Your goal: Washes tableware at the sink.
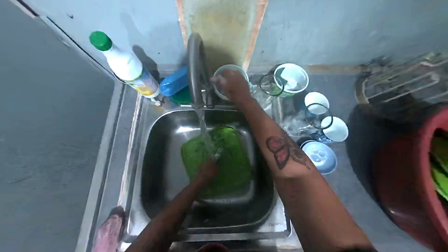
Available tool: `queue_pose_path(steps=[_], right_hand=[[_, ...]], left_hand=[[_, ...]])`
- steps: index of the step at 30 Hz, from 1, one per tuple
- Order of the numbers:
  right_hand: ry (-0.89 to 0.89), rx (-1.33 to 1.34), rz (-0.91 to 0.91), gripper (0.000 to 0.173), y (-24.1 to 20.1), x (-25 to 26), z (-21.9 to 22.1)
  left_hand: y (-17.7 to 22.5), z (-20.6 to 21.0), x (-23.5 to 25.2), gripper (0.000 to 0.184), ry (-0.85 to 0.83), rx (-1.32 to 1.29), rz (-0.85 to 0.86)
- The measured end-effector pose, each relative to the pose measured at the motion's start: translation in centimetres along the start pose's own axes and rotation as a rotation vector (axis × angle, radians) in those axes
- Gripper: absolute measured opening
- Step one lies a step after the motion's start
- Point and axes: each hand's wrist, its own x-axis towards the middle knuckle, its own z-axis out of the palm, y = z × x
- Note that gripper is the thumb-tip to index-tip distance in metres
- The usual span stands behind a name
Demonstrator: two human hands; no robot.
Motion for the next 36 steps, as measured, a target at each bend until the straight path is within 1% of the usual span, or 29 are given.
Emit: queue_pose_path(steps=[1,3,4,5,6,8,10,12,14,16,19,21,22,23,24,25,27,29,30,31,32,34,36], right_hand=[[0.106,0.142,0.019,0.056,-0.1,-0.3,-0.5],[0.324,0.555,0.089,0.047,-1.3,-2.0,-2.1],[0.408,0.784,0.125,0.050,-1.6,-3.0,-2.8],[0.453,1.021,0.167,0.056,-1.5,-4.1,-3.3],[0.488,1.255,0.216,0.062,-1.2,-5.1,-3.6],[0.466,1.603,0.267,0.069,0.3,-7.4,-3.4],[0.393,1.750,0.308,0.068,1.8,-9.9,-2.2],[0.323,1.752,0.400,0.062,2.6,-12.5,-0.4],[0.293,1.741,0.470,0.057,2.9,-15.4,1.1],[0.254,1.698,0.524,0.055,3.2,-18.8,2.3],[0.266,1.602,0.673,0.052,4.3,-20.5,4.8],[0.260,1.311,0.770,0.042,4.3,-21.3,6.1],[0.203,1.156,0.779,0.039,4.6,-21.7,6.7],[0.149,1.047,0.782,0.040,4.7,-22.1,6.9],[0.088,0.988,0.770,0.044,4.6,-22.6,7.1],[0.026,0.957,0.737,0.050,4.5,-23.0,7.1],[-0.063,0.924,0.659,0.054,3.6,-23.7,6.5],[-0.058,0.946,0.639,0.051,2.6,-23.8,6.5],[-0.045,0.991,0.649,0.050,2.2,-23.6,6.7],[-0.029,1.063,0.645,0.050,2.1,-23.5,7.0],[-0.024,1.137,0.623,0.051,2.1,-23.5,7.0],[-0.043,1.239,0.531,0.055,2.2,-24.1,6.8],[-0.014,1.212,0.468,0.057,1.9,-24.6,6.7]], left_hand=[[-0.2,-0.2,-0.1,0.044,-0.026,-0.145,-0.009],[-0.8,-0.6,0.3,0.032,-0.099,-0.472,-0.069],[-1.3,-0.8,0.6,0.028,-0.133,-0.622,-0.093],[-1.7,-0.9,0.9,0.026,-0.161,-0.734,-0.104],[-2.2,-0.9,1.1,0.024,-0.175,-0.795,-0.102],[-2.9,-0.5,1.6,0.027,-0.174,-0.791,-0.082],[-2.9,-0.3,1.7,0.026,-0.183,-0.738,-0.059],[-2.3,-0.1,1.7,0.022,-0.166,-0.747,-0.076],[-1.5,0.0,1.5,0.029,-0.143,-0.746,-0.112],[-1.0,0.0,1.6,0.033,-0.100,-0.641,-0.108],[-0.8,-0.1,1.6,0.035,-0.028,-0.471,-0.073],[-0.7,-0.1,1.5,0.036,-0.023,-0.498,-0.038],[-0.3,0.0,1.2,0.036,-0.022,-0.510,-0.017],[0.3,0.0,0.5,0.036,-0.028,-0.510,0.012],[1.0,0.0,-0.5,0.036,-0.034,-0.474,0.057],[1.6,0.1,-1.4,0.035,-0.042,-0.390,0.118],[2.8,0.4,-3.4,0.038,-0.026,-0.068,0.251],[4.3,0.9,-6.0,0.045,0.028,0.241,0.314],[4.6,1.1,-7.0,0.049,0.059,0.317,0.332],[4.7,1.0,-7.7,0.049,0.088,0.324,0.347],[4.6,0.7,-8.0,0.047,0.095,0.269,0.361],[3.6,0.1,-7.8,0.039,0.045,0.025,0.370],[2.6,-0.1,-7.5,0.033,0.011,-0.183,0.364]])
